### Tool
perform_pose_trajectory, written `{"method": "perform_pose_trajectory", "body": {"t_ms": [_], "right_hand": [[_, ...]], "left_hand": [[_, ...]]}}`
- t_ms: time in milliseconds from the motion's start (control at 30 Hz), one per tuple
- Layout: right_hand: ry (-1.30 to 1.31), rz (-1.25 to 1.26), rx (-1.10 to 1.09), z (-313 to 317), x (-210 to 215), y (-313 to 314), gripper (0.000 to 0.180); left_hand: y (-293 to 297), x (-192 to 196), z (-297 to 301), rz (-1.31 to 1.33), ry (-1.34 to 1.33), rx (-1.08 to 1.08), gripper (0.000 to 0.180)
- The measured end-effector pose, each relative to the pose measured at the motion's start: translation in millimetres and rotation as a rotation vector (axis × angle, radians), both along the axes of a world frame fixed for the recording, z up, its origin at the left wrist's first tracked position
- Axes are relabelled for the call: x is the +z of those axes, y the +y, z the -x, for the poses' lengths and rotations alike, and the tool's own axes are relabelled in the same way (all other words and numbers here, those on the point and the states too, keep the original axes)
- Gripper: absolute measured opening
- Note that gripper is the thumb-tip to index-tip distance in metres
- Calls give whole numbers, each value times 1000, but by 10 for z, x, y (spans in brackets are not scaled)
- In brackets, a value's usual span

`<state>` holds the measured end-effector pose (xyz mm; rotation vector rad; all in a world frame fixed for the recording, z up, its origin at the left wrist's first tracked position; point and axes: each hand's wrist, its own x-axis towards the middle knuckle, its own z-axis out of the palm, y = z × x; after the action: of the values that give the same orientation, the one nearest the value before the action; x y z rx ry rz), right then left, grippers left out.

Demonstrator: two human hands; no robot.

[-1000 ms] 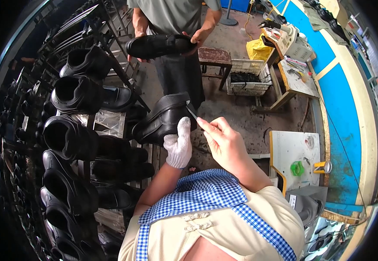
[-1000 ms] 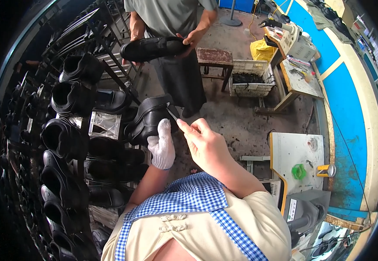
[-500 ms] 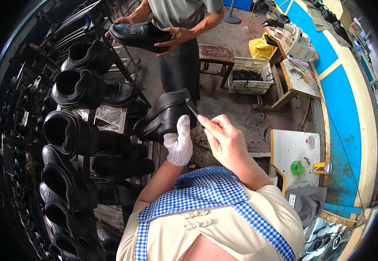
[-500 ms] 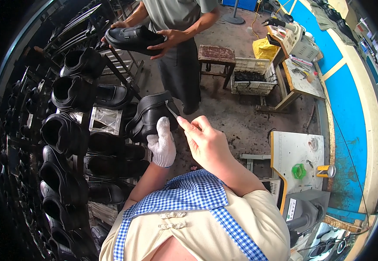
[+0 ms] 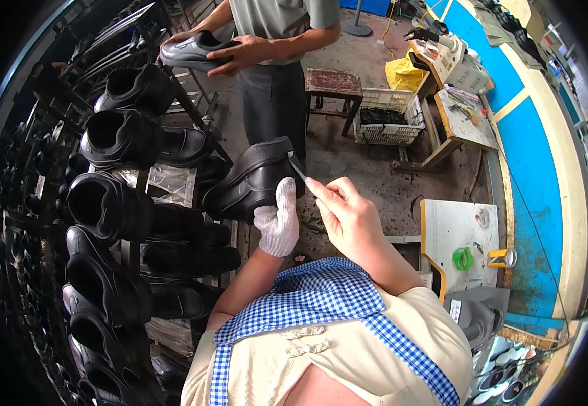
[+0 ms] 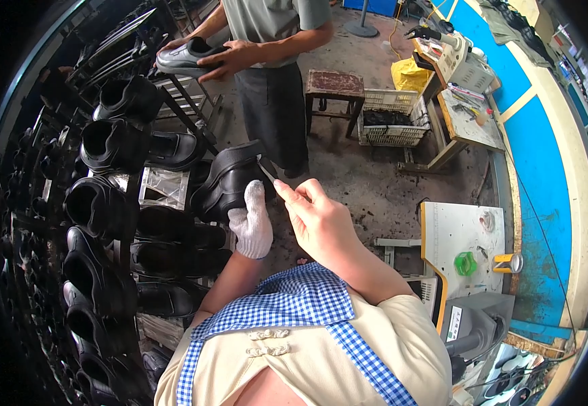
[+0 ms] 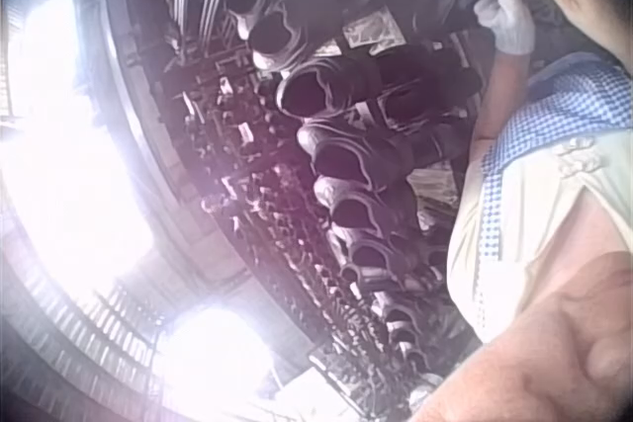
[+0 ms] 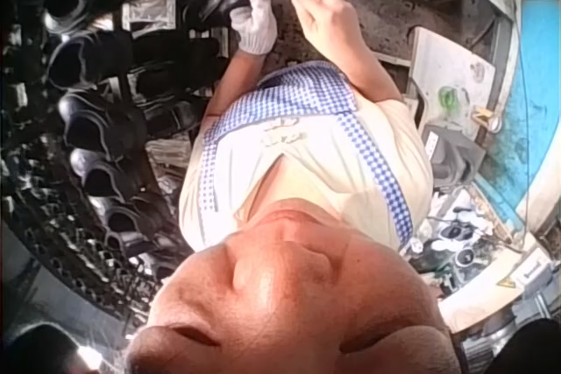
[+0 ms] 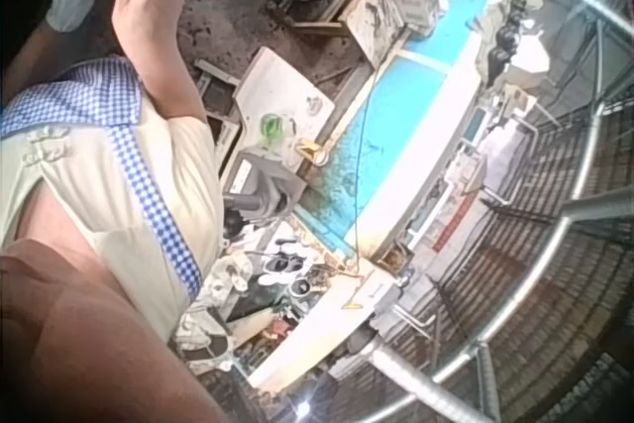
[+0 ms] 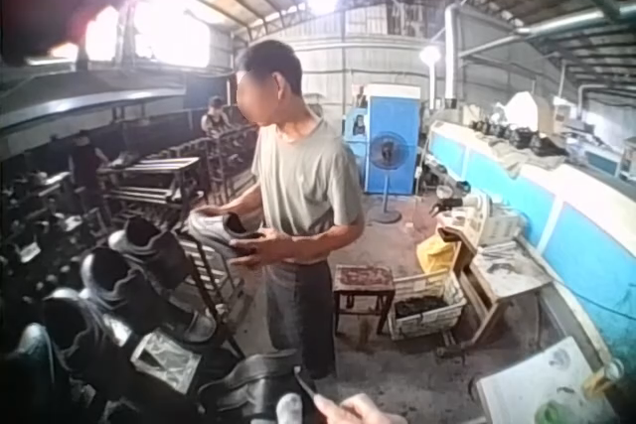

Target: Trimming excess material from the soles and edges of black shoes using a small knife.

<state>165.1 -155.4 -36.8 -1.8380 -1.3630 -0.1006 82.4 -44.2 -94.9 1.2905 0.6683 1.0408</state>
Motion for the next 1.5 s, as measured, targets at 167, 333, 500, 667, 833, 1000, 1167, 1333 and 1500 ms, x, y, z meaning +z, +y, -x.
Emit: {"method": "perform_pose_trajectory", "body": {"t_ms": [167, 333, 500, 667, 833, 1000, 1167, 1333, 1500], "right_hand": [[-2, -11, -5, -17, 12, 18, 43], [39, -44, -18, 79, 19, 4, 35], [78, -48, -14, 78, 7, 40, 36], [85, -130, -8, -75, -85, 230, 38], [287, -201, 88, -305, -82, 298, 33], [620, -169, 143, -374, -131, 278, 38], [768, -156, 231, -580, -474, 295, 42], [1289, 153, 460, -607, -675, -23, 88], [1580, 150, 394, -566, -1358, -175, 92]], "left_hand": [[-20, 39, -21, -44, 38, 14, 29], [-73, 17, 3, -39, 51, 39, 29], [-102, 35, -6, -126, -31, -8, 31], [-107, 103, 31, -101, 9, -83, 33], [-38, 234, 105, 188, 50, -154, 33], [75, 365, 152, 392, -123, -277, 38], [141, 271, 192, 238, -28, -538, 40], [170, 313, 183, -460, 438, -973, 37], [15, 606, 425, -824, 852, -915, 39]]}}
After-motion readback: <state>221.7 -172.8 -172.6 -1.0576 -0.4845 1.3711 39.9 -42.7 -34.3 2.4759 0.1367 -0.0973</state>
